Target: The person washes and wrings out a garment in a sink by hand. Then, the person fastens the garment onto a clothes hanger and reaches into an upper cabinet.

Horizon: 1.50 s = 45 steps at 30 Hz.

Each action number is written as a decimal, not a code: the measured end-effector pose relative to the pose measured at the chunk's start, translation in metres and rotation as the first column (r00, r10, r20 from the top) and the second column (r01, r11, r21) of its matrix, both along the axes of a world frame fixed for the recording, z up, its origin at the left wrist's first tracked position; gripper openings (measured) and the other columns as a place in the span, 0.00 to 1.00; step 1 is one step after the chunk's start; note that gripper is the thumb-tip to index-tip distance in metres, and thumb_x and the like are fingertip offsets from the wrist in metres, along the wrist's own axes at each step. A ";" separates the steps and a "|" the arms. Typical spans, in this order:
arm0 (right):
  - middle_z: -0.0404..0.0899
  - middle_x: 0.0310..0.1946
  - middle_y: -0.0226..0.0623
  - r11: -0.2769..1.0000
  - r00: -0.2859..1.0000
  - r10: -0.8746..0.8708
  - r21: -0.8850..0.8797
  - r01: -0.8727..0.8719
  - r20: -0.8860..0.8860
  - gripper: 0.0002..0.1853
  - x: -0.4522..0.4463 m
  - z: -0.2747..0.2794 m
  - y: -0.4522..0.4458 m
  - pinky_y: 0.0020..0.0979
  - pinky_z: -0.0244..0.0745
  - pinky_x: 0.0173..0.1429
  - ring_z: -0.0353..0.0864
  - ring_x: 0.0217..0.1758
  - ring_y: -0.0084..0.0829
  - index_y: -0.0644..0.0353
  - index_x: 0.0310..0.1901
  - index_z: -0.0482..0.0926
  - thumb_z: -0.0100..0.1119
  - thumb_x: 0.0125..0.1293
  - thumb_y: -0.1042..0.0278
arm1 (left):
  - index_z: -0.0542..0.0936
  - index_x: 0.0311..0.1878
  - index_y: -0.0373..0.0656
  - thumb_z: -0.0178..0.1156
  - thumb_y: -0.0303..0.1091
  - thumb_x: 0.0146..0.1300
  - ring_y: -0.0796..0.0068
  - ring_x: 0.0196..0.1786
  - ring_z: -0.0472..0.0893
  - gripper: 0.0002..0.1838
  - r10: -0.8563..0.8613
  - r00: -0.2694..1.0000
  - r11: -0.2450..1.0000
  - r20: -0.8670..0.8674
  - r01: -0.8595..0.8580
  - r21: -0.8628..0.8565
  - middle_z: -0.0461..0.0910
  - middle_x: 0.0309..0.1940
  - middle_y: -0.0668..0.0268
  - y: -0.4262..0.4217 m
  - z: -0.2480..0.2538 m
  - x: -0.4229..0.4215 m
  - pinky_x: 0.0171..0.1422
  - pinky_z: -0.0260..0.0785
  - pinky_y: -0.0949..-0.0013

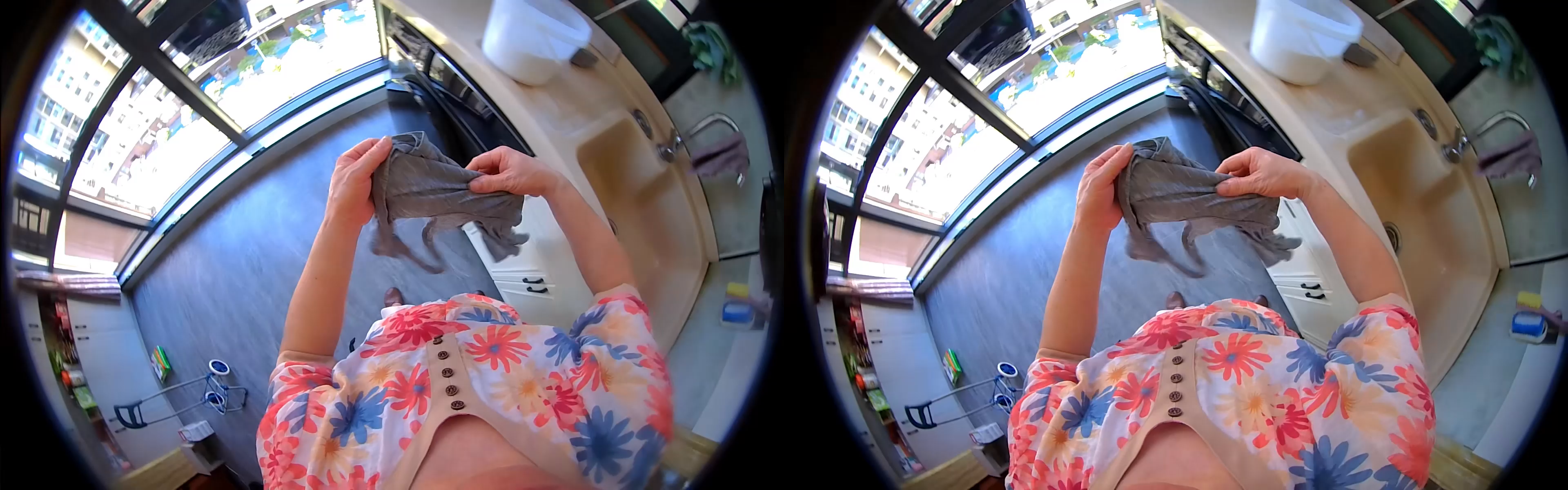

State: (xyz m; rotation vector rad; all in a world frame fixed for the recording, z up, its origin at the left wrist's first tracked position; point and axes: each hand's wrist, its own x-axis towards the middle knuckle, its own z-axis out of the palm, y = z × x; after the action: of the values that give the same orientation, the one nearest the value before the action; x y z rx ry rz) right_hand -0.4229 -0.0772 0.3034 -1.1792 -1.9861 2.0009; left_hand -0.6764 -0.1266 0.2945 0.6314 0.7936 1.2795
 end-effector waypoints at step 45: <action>0.79 0.32 0.38 0.393 0.980 -0.118 0.914 -0.104 0.162 0.12 -0.111 -0.013 0.102 0.29 0.70 0.38 0.77 0.34 0.31 0.59 0.40 0.78 0.53 0.53 0.70 | 0.77 0.38 0.38 0.52 0.36 0.55 0.56 0.35 0.75 0.12 0.614 -0.307 0.788 -0.727 0.290 0.543 0.77 0.34 0.51 -0.017 -0.047 -0.174 0.40 0.66 0.58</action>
State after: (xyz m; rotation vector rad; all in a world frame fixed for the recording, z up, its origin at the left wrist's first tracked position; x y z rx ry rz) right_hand -0.5336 0.0249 0.2908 -1.0262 -2.5392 0.4088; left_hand -0.8508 -0.1440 0.2473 2.4733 2.0369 0.9377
